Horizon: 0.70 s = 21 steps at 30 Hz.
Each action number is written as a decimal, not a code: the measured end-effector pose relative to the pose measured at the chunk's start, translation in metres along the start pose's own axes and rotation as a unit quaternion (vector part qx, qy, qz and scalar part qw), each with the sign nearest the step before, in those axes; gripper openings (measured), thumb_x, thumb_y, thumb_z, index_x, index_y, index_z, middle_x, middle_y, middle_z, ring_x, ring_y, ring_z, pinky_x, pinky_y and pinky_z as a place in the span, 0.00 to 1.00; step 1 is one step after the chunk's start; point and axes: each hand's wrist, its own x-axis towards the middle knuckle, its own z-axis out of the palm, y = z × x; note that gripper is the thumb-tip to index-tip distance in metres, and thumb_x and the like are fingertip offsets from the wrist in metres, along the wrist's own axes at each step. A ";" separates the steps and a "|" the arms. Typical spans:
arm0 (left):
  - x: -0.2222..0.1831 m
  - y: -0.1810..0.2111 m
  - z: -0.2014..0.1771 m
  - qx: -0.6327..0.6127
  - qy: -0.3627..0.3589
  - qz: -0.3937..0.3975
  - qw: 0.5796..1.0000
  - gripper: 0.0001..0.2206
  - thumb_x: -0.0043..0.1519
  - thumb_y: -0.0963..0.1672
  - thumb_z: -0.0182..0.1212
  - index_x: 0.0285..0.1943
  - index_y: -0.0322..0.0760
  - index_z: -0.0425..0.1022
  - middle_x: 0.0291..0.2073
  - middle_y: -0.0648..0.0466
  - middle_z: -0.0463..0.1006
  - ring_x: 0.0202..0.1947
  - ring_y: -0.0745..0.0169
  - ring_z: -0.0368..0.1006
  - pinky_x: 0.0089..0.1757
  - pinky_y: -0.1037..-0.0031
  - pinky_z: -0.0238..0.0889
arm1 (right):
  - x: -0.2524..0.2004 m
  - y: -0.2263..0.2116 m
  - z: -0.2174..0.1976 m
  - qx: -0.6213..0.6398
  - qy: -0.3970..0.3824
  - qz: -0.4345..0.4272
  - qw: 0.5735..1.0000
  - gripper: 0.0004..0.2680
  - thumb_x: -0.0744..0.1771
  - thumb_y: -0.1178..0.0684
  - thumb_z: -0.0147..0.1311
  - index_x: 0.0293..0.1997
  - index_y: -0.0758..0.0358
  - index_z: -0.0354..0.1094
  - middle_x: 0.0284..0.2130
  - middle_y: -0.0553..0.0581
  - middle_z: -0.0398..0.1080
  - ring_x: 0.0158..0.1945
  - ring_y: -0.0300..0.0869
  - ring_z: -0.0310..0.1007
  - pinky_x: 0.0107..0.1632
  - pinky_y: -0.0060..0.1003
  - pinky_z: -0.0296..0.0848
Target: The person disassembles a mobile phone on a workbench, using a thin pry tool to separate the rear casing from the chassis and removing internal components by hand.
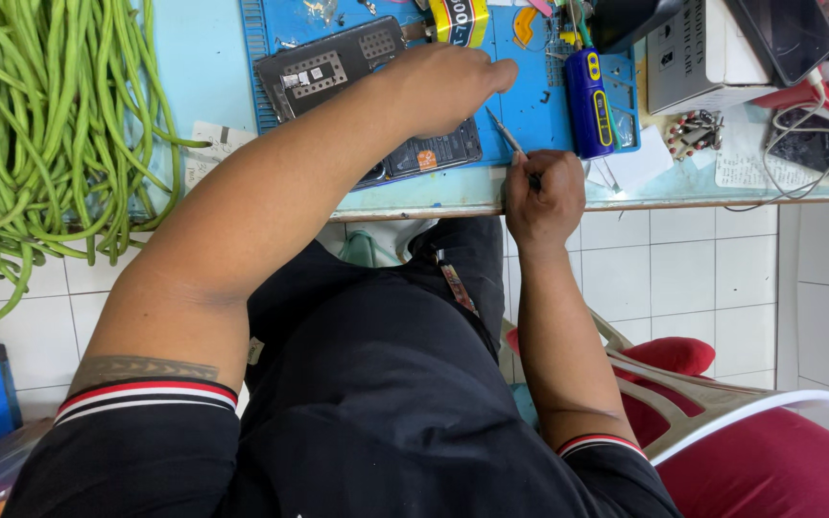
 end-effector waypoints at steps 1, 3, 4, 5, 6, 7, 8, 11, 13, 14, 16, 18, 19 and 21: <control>0.003 0.000 0.001 0.007 0.001 0.002 1.000 0.11 0.60 0.39 0.56 0.51 0.40 0.69 0.36 0.45 0.78 0.38 0.38 0.77 0.33 0.49 0.69 | 0.000 0.000 0.000 0.003 0.000 -0.004 1.000 0.10 0.66 0.66 0.64 0.35 0.63 0.63 0.34 0.58 0.70 0.37 0.51 0.70 0.40 0.44 0.68; 0.008 0.002 0.004 0.026 -0.002 0.005 1.000 0.12 0.59 0.39 0.56 0.52 0.39 0.69 0.35 0.44 0.78 0.37 0.37 0.78 0.32 0.49 0.70 | 0.000 0.000 0.000 -0.002 -0.004 0.002 1.000 0.10 0.66 0.66 0.64 0.35 0.62 0.62 0.34 0.58 0.71 0.37 0.51 0.70 0.40 0.44 0.68; 0.011 0.003 0.005 0.038 -0.005 0.006 0.999 0.12 0.60 0.39 0.56 0.52 0.38 0.69 0.34 0.43 0.78 0.37 0.37 0.78 0.32 0.49 0.71 | 0.000 0.000 0.000 -0.003 -0.006 0.005 1.000 0.10 0.66 0.66 0.64 0.35 0.62 0.62 0.34 0.58 0.71 0.37 0.51 0.71 0.40 0.43 0.68; 0.013 0.004 0.005 0.051 -0.008 0.006 0.999 0.11 0.61 0.39 0.56 0.53 0.37 0.69 0.33 0.42 0.79 0.36 0.36 0.79 0.32 0.49 0.71 | 0.000 0.000 0.000 -0.003 -0.006 0.002 1.000 0.10 0.66 0.66 0.65 0.36 0.62 0.62 0.34 0.58 0.71 0.37 0.51 0.70 0.40 0.44 0.68; 0.015 0.006 0.006 0.057 -0.016 0.003 0.998 0.11 0.62 0.39 0.55 0.53 0.37 0.69 0.33 0.42 0.79 0.36 0.37 0.79 0.32 0.49 0.71 | -0.001 0.001 0.000 -0.002 -0.006 0.000 1.000 0.10 0.66 0.66 0.65 0.36 0.62 0.62 0.34 0.58 0.71 0.37 0.51 0.70 0.40 0.44 0.68; 0.016 0.008 0.007 0.063 -0.025 -0.001 0.998 0.10 0.62 0.40 0.55 0.53 0.38 0.69 0.33 0.42 0.79 0.36 0.37 0.79 0.31 0.49 0.72 | 0.000 0.001 0.000 -0.001 -0.006 -0.002 1.000 0.10 0.66 0.66 0.65 0.36 0.62 0.62 0.34 0.58 0.71 0.37 0.52 0.70 0.40 0.44 0.68; 0.016 0.010 0.008 0.069 -0.035 -0.003 0.997 0.10 0.63 0.40 0.54 0.53 0.38 0.69 0.33 0.42 0.79 0.36 0.37 0.79 0.31 0.49 0.72 | -0.001 0.001 0.001 -0.002 -0.006 0.000 1.000 0.10 0.66 0.66 0.65 0.36 0.62 0.62 0.34 0.58 0.71 0.37 0.52 0.70 0.40 0.44 0.68; 0.015 0.014 0.011 0.080 -0.011 0.006 0.997 0.09 0.64 0.41 0.54 0.52 0.38 0.70 0.34 0.42 0.80 0.37 0.38 0.80 0.31 0.50 0.73 | -0.003 0.002 0.001 -0.001 -0.005 0.004 1.000 0.10 0.66 0.66 0.65 0.36 0.63 0.62 0.34 0.58 0.71 0.37 0.51 0.70 0.40 0.44 0.68; 0.015 0.016 0.012 0.088 -0.019 0.001 0.996 0.10 0.63 0.41 0.55 0.53 0.38 0.69 0.35 0.41 0.79 0.37 0.37 0.79 0.31 0.50 0.73 | -0.002 0.002 0.001 0.005 0.001 0.001 1.000 0.10 0.66 0.66 0.65 0.36 0.63 0.62 0.34 0.58 0.71 0.37 0.52 0.70 0.40 0.44 0.68; 0.014 0.018 0.012 0.090 -0.023 -0.004 0.996 0.11 0.63 0.41 0.55 0.53 0.38 0.69 0.35 0.41 0.79 0.37 0.37 0.79 0.31 0.50 0.73 | -0.002 0.002 0.001 0.003 0.001 0.001 1.000 0.10 0.66 0.66 0.65 0.36 0.63 0.62 0.34 0.58 0.71 0.37 0.52 0.70 0.40 0.44 0.68; 0.008 0.018 0.013 0.091 -0.018 0.004 0.996 0.12 0.62 0.41 0.55 0.55 0.38 0.68 0.37 0.40 0.78 0.38 0.36 0.79 0.32 0.50 0.73 | -0.001 0.002 0.001 0.000 0.001 0.002 1.000 0.10 0.66 0.66 0.65 0.36 0.62 0.62 0.34 0.58 0.71 0.37 0.52 0.70 0.40 0.45 0.68; 0.005 0.016 0.012 0.092 -0.019 0.007 0.996 0.14 0.62 0.41 0.56 0.56 0.38 0.67 0.38 0.39 0.77 0.39 0.36 0.79 0.33 0.50 0.73 | -0.001 0.002 0.001 -0.004 0.001 0.007 1.000 0.10 0.65 0.65 0.66 0.35 0.62 0.62 0.34 0.59 0.70 0.37 0.52 0.71 0.39 0.45 0.68; 0.005 0.015 0.012 0.092 -0.022 0.006 0.995 0.14 0.62 0.41 0.56 0.57 0.38 0.67 0.39 0.39 0.77 0.39 0.36 0.78 0.33 0.50 0.73 | -0.001 0.002 0.001 -0.006 0.001 0.010 1.000 0.11 0.65 0.65 0.66 0.35 0.62 0.62 0.33 0.59 0.70 0.37 0.52 0.71 0.39 0.44 0.68; 0.003 0.016 0.016 0.084 -0.031 -0.003 0.996 0.14 0.62 0.41 0.56 0.57 0.38 0.66 0.41 0.38 0.76 0.41 0.36 0.78 0.34 0.50 0.73 | -0.003 0.002 0.001 -0.007 -0.003 0.010 1.000 0.10 0.66 0.65 0.65 0.36 0.62 0.62 0.34 0.59 0.71 0.38 0.52 0.71 0.40 0.45 0.68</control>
